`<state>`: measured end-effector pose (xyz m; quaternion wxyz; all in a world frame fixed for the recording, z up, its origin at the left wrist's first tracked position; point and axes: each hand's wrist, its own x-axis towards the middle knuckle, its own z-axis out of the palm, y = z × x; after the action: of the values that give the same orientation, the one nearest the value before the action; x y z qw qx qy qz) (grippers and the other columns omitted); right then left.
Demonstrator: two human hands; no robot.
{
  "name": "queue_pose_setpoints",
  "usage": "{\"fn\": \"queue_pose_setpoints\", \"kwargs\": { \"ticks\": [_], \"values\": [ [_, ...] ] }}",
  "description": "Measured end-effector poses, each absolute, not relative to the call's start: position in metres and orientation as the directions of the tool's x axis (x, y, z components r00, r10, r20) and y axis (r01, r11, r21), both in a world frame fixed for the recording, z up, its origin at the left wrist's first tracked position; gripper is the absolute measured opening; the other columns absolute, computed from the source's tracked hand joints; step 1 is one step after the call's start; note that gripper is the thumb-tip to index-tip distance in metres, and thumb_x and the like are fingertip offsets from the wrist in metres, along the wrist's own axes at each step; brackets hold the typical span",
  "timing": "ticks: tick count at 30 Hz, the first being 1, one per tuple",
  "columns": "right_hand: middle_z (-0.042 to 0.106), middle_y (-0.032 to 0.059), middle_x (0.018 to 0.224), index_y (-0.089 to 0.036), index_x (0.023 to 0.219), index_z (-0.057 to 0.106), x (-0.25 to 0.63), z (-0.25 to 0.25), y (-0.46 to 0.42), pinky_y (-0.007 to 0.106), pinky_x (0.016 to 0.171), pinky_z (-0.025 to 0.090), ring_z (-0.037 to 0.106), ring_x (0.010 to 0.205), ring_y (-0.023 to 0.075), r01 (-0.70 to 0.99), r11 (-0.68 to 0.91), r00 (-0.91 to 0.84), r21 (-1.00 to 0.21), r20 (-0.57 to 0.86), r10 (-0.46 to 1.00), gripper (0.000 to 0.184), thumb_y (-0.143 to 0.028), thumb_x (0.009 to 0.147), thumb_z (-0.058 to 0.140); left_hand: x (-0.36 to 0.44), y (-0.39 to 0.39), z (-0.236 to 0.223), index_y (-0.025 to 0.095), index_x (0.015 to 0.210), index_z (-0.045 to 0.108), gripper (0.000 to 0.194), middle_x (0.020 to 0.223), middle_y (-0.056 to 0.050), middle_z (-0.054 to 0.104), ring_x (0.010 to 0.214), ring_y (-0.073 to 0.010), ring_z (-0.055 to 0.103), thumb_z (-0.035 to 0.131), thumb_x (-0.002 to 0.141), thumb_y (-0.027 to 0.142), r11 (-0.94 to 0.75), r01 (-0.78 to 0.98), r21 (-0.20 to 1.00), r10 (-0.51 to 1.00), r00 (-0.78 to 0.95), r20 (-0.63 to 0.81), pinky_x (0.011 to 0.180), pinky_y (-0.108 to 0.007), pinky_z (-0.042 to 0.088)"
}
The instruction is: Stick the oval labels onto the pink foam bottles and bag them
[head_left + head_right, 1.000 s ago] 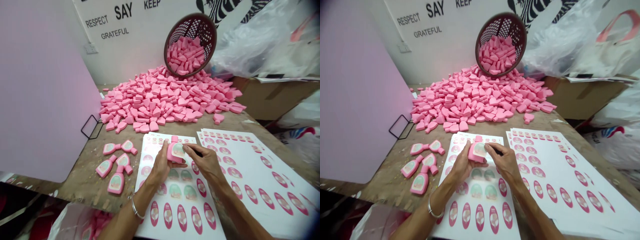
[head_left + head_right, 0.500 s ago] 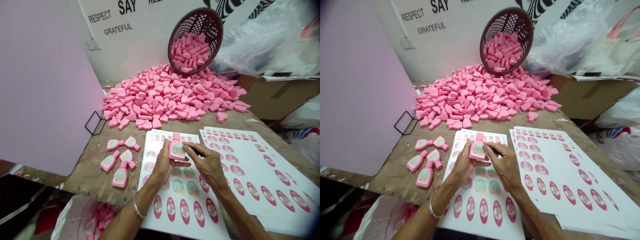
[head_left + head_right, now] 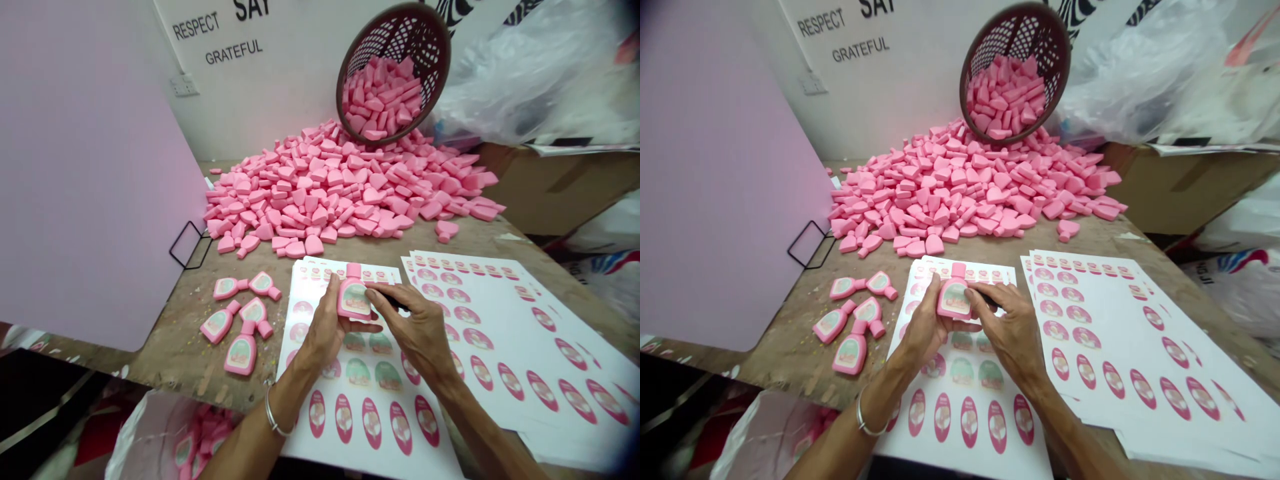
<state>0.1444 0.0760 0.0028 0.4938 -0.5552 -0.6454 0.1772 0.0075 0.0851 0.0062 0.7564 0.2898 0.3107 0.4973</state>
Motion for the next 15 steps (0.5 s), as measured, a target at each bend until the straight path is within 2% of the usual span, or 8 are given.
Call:
{"fn": "queue_pose_setpoints", "kwargs": {
  "ticks": [4,6,8,10,11,12,14,15],
  "values": [
    [0.069,0.0024,0.083,-0.025,0.099,0.071,0.144,0.0,0.076,0.033,0.072,0.044,0.056,0.072,0.0176,0.624,0.351,0.05,-0.698,0.484,0.874,0.022,-0.039,0.088,0.058,0.006,0.083,0.006,0.015,0.106,0.06,0.035,0.097,-0.008,0.066,0.08,-0.0186,0.066,0.067,0.079,0.037,0.247,-0.507,0.825,0.945,0.315,-0.09,0.072,-0.035,0.059],
    [0.069,0.0028,0.081,-0.024,0.101,0.07,0.146,-0.001,0.077,0.034,0.074,0.041,0.056,0.074,0.0181,0.719,0.375,-0.02,-0.585,0.522,0.853,0.023,-0.038,0.09,0.056,0.005,0.082,0.004,0.015,0.106,0.058,0.033,0.099,-0.008,0.065,0.08,-0.0173,0.065,0.067,0.078,0.029,0.205,-0.477,0.855,0.949,0.311,-0.055,0.071,-0.034,0.059],
    [0.068,0.0037,0.079,-0.024,0.104,0.07,0.15,-0.001,0.078,0.036,0.076,0.037,0.056,0.076,0.0194,0.827,0.371,-0.092,-0.422,0.549,0.831,0.024,-0.037,0.091,0.053,0.005,0.081,0.003,0.014,0.107,0.056,0.032,0.099,-0.008,0.064,0.079,-0.0161,0.064,0.065,0.08,0.028,0.191,-0.471,0.861,0.951,0.306,-0.044,0.07,-0.033,0.059],
    [0.067,0.0062,0.076,-0.022,0.104,0.071,0.158,0.0,0.08,0.038,0.076,0.035,0.056,0.077,0.0216,0.915,0.271,-0.056,-0.298,0.572,0.818,0.027,-0.036,0.092,0.05,0.004,0.081,0.003,0.013,0.107,0.055,0.032,0.098,-0.009,0.064,0.076,-0.0146,0.062,0.064,0.081,0.028,0.204,-0.473,0.857,0.949,0.312,-0.054,0.069,-0.033,0.059],
    [0.067,0.0079,0.076,-0.02,0.103,0.071,0.161,0.001,0.082,0.039,0.076,0.035,0.056,0.078,0.0228,0.936,0.197,0.013,-0.292,0.586,0.81,0.03,-0.037,0.092,0.049,0.003,0.08,0.003,0.012,0.106,0.055,0.03,0.097,-0.009,0.064,0.075,-0.0142,0.062,0.063,0.081,0.027,0.215,-0.475,0.853,0.947,0.313,-0.064,0.069,-0.033,0.059],
    [0.068,0.0096,0.078,-0.019,0.103,0.07,0.165,0.002,0.084,0.039,0.076,0.037,0.057,0.08,0.0239,0.931,0.138,0.095,-0.337,0.59,0.802,0.032,-0.039,0.092,0.049,0.003,0.079,0.004,0.012,0.104,0.054,0.028,0.096,-0.009,0.063,0.074,-0.0139,0.061,0.062,0.081,0.027,0.229,-0.478,0.848,0.946,0.316,-0.077,0.068,-0.033,0.059],
    [0.069,0.0115,0.092,-0.018,0.109,0.067,0.166,0.003,0.088,0.039,0.075,0.043,0.06,0.085,0.0251,0.829,0.123,0.216,-0.546,0.515,0.83,0.038,-0.047,0.087,0.055,0.003,0.075,0.007,0.012,0.099,0.054,0.024,0.094,-0.009,0.063,0.074,-0.0134,0.061,0.063,0.081,0.025,0.263,-0.479,0.838,0.938,0.329,-0.107,0.069,-0.034,0.059],
    [0.069,0.0112,0.101,-0.02,0.115,0.064,0.164,0.003,0.089,0.038,0.075,0.046,0.062,0.089,0.025,0.734,0.15,0.216,-0.663,0.437,0.873,0.045,-0.05,0.082,0.06,0.003,0.073,0.009,0.013,0.097,0.054,0.023,0.09,-0.007,0.063,0.073,-0.013,0.06,0.064,0.079,0.024,0.278,-0.479,0.833,0.933,0.341,-0.116,0.069,-0.033,0.059]
  ]
}}
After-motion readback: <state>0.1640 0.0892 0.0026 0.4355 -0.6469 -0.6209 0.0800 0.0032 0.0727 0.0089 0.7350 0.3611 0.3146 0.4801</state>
